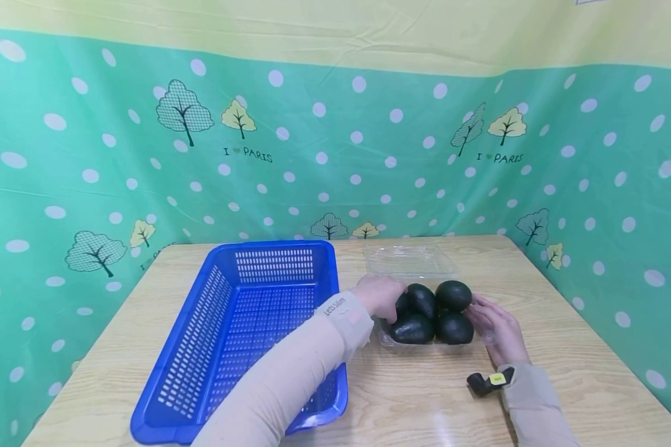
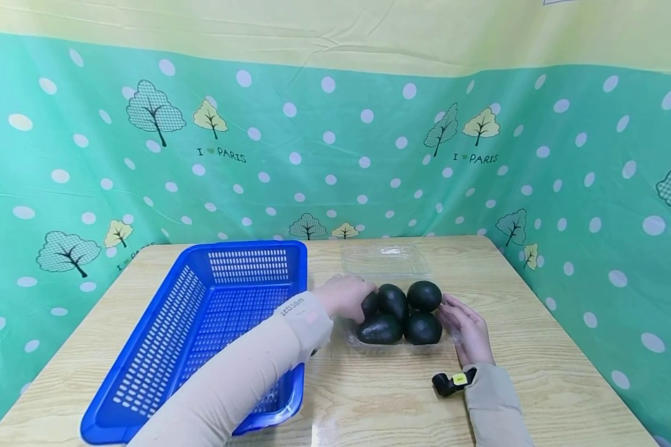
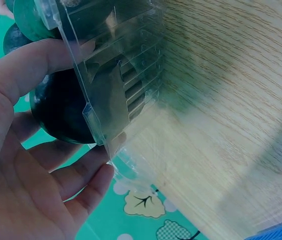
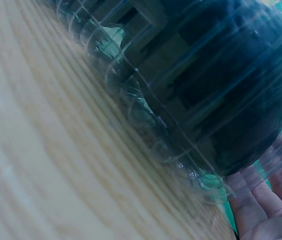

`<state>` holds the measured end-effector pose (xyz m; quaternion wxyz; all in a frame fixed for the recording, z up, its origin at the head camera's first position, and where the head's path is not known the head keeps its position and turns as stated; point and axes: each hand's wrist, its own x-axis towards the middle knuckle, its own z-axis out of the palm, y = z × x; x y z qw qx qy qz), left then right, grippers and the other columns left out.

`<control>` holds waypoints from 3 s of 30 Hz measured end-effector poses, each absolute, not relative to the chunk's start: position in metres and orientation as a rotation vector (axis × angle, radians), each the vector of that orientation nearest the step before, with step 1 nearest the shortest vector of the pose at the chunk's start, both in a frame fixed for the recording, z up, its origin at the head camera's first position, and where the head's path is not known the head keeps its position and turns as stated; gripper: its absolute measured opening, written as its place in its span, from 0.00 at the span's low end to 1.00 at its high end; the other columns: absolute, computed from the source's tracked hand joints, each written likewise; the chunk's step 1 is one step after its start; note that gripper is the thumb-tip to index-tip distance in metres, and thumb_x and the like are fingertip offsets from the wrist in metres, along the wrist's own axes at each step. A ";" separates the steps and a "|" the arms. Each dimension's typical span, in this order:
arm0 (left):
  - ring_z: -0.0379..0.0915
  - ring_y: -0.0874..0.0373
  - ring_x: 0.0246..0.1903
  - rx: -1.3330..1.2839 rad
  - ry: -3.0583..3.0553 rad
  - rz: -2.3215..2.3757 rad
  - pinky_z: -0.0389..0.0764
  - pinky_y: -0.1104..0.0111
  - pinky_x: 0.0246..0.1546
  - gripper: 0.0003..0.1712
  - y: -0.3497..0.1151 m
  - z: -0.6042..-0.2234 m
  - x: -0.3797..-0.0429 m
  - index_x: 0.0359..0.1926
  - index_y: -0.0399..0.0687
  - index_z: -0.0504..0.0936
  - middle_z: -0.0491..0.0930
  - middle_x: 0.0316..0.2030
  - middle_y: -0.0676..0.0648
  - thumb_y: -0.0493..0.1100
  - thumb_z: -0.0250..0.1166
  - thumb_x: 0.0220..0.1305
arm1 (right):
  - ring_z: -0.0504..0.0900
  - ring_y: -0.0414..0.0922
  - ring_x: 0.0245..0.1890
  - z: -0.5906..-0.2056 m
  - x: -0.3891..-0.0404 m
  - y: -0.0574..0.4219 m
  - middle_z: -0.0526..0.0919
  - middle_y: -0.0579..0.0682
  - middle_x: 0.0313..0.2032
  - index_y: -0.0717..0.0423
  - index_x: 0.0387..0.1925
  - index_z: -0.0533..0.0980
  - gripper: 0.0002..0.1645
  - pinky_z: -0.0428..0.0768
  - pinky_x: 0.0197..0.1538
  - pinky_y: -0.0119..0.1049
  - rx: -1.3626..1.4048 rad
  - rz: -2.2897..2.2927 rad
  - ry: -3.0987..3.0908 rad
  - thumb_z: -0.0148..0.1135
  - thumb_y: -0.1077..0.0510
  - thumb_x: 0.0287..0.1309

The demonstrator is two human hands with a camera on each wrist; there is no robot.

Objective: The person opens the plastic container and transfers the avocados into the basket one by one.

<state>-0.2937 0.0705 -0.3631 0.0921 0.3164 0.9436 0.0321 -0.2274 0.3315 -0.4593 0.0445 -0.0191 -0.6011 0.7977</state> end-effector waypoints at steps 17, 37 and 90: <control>0.74 0.60 0.41 0.966 2.789 0.206 0.77 0.67 0.46 0.27 0.068 -0.361 -0.294 0.54 0.54 0.80 0.83 0.46 0.53 0.44 0.77 0.50 | 0.84 0.31 0.49 -0.460 -0.228 0.332 0.87 0.34 0.46 0.42 0.51 0.82 0.16 0.79 0.54 0.24 -0.044 2.443 -1.837 0.53 0.60 0.72; 0.74 0.60 0.36 0.951 2.717 0.432 0.78 0.72 0.40 0.25 0.065 -0.359 -0.297 0.51 0.47 0.79 0.83 0.41 0.50 0.40 0.76 0.50 | 0.84 0.32 0.50 -0.461 -0.229 0.333 0.87 0.35 0.47 0.43 0.52 0.82 0.16 0.79 0.54 0.25 -0.022 2.453 -1.809 0.52 0.61 0.72; 0.75 0.59 0.33 0.725 2.745 0.828 0.77 0.71 0.37 0.19 0.062 -0.356 -0.297 0.42 0.48 0.78 0.81 0.33 0.51 0.50 0.72 0.52 | 0.85 0.32 0.48 -0.463 -0.229 0.332 0.88 0.35 0.44 0.41 0.47 0.83 0.16 0.79 0.52 0.24 -0.044 2.416 -1.832 0.52 0.61 0.72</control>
